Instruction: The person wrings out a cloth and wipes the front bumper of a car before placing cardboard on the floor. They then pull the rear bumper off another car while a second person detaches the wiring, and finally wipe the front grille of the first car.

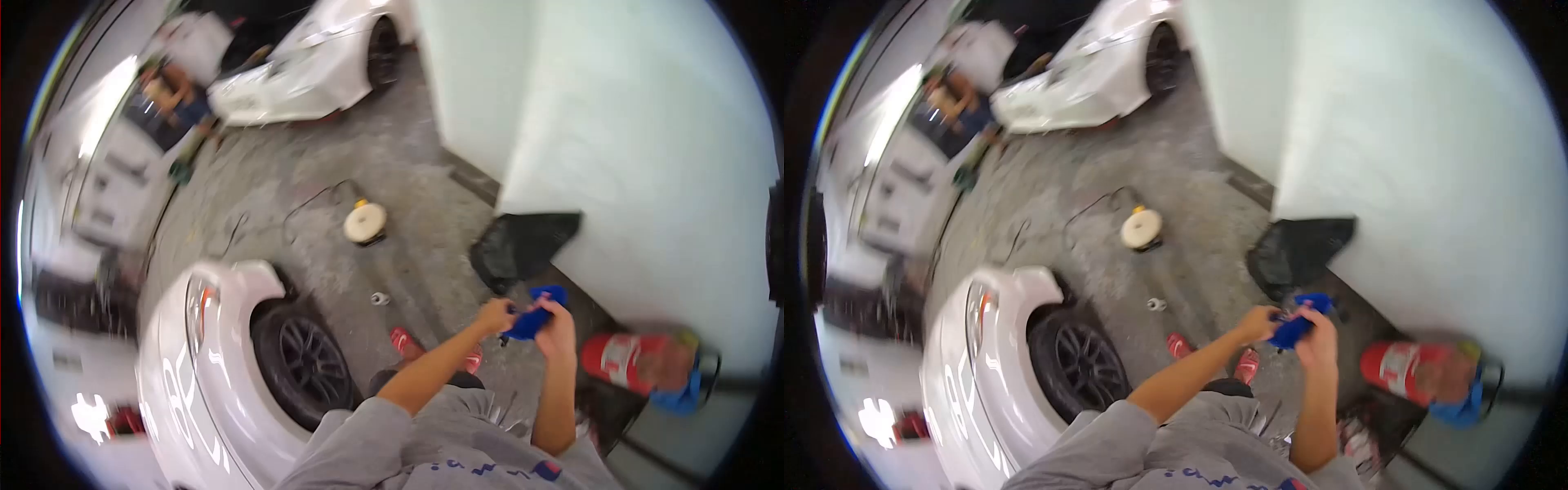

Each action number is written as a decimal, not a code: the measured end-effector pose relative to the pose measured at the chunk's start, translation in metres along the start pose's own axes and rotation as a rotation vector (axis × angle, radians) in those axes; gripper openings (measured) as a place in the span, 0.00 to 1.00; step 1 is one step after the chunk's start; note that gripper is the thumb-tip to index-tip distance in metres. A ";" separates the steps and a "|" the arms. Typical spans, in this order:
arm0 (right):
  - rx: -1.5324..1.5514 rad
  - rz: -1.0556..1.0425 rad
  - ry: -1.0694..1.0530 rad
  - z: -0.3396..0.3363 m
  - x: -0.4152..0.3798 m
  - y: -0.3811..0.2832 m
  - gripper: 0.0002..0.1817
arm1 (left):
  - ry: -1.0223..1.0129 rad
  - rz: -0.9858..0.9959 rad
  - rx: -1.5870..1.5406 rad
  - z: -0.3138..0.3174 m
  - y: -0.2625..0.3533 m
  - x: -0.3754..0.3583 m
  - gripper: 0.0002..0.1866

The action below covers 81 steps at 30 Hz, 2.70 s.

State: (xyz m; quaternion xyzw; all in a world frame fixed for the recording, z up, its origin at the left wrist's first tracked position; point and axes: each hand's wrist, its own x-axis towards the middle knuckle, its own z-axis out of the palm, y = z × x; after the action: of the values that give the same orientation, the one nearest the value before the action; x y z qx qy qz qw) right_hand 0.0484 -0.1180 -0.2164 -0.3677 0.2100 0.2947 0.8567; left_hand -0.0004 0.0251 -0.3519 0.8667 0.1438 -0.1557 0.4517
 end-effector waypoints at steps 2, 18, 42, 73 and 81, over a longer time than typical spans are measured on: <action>-0.591 -0.301 0.115 -0.007 0.001 0.016 0.16 | -0.204 -0.529 -1.193 -0.033 0.022 -0.010 0.27; -1.496 -0.492 -0.099 0.194 -0.058 -0.086 0.22 | -0.144 0.822 -0.597 -0.159 0.067 -0.015 0.32; -1.782 -0.237 -0.344 0.297 0.237 0.084 0.23 | 0.055 -0.132 -0.138 -0.390 -0.107 0.003 0.16; -0.828 0.608 -0.935 0.582 0.088 0.461 0.17 | 1.320 0.275 -1.985 -0.520 -0.414 -0.195 0.21; -0.856 0.421 -1.029 0.690 0.097 0.523 0.20 | 1.313 0.080 -2.323 -0.549 -0.452 -0.195 0.22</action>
State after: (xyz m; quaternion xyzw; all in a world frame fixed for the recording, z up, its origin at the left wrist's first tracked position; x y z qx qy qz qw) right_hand -0.1267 0.7273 -0.0942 -0.4377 -0.2900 0.6479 0.5519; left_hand -0.2771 0.7073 -0.3096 -0.1011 0.3561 0.5128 0.7746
